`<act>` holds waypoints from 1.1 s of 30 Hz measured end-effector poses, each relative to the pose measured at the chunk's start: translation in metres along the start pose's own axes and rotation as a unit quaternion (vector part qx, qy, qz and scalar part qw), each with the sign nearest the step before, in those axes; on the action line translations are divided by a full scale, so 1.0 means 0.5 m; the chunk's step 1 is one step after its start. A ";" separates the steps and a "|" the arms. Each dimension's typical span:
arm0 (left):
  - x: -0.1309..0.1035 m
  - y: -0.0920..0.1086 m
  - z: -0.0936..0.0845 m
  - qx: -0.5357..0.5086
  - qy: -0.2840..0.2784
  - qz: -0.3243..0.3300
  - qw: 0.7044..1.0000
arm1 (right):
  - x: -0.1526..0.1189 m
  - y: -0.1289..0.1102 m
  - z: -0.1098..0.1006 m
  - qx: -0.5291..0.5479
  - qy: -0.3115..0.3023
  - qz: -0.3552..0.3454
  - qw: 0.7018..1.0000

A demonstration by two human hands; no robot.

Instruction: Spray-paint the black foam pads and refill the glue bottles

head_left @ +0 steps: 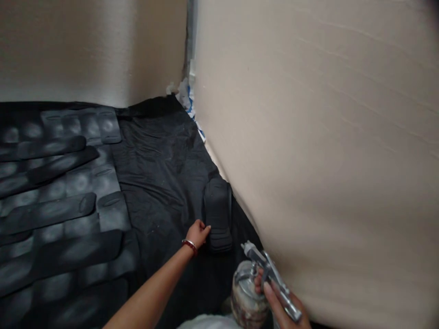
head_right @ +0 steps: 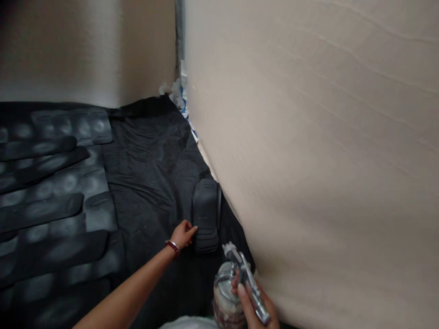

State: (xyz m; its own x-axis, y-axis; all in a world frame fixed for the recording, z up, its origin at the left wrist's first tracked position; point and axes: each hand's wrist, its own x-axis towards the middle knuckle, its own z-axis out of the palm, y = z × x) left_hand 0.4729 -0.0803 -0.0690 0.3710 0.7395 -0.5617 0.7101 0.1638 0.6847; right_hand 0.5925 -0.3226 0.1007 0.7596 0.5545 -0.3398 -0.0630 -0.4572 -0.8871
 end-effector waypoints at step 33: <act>0.049 0.062 0.026 0.121 0.093 -0.021 0.988 | 0.019 0.036 -0.037 -0.025 -0.109 -0.060 0.992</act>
State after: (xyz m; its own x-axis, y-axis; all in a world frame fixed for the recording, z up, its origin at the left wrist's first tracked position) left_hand 0.5118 -0.0656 -0.0675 0.2383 0.8461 -0.4768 0.8530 0.0524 0.5193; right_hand 0.6103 -0.3385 0.0874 0.6009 0.7421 -0.2969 0.0564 -0.4099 -0.9104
